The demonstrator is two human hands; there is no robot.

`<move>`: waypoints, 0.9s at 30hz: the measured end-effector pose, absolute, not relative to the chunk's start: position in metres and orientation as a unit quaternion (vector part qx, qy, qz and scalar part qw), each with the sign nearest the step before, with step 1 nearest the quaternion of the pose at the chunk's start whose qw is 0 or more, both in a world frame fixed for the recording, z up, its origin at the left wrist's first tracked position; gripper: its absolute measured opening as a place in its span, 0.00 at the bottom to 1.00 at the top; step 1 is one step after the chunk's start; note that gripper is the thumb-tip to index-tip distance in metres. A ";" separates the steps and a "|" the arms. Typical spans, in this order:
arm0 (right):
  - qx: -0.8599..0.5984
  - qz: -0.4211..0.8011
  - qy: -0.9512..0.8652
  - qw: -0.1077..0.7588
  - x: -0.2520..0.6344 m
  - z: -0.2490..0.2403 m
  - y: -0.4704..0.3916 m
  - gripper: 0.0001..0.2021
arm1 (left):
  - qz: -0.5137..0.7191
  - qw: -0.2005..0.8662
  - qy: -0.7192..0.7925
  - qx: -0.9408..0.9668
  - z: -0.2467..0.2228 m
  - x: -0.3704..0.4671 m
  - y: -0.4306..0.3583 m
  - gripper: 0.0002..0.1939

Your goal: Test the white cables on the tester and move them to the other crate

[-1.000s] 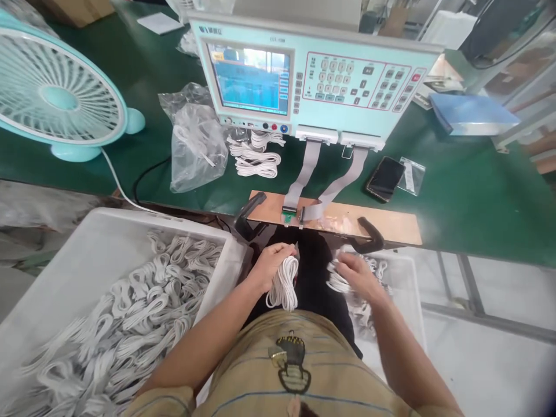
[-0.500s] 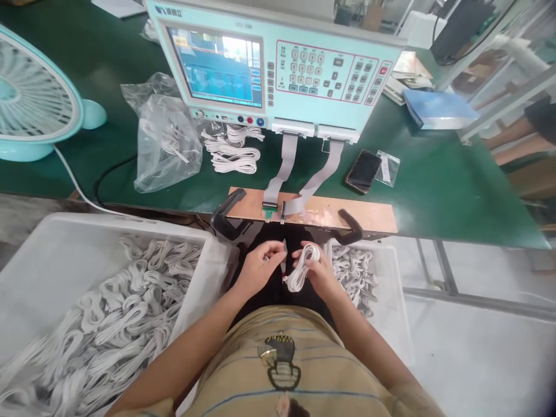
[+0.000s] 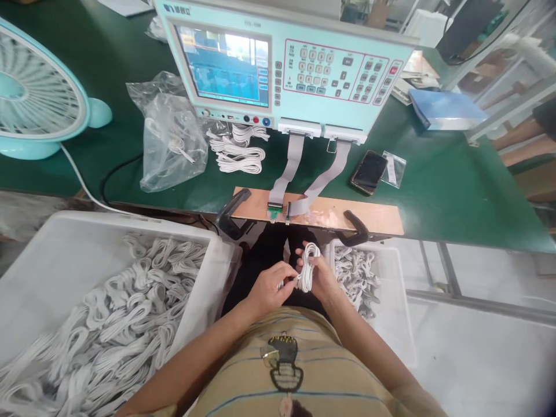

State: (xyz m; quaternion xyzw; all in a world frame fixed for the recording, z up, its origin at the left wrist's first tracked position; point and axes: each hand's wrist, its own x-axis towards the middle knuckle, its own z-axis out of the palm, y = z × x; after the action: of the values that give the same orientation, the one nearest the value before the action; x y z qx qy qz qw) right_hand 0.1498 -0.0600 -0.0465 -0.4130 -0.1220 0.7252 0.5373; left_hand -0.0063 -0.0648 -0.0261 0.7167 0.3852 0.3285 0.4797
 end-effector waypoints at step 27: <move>-0.548 0.487 -0.501 0.460 0.128 -0.021 -0.017 0.11 | 0.450 0.564 0.559 0.409 -0.027 0.000 -0.020 0.12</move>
State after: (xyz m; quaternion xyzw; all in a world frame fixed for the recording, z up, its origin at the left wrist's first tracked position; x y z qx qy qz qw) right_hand 0.1283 -0.0168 -0.0208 -0.5479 -0.5011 0.4869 0.4602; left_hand -0.0002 -0.0198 -0.0272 0.4089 0.5595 0.4497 0.5635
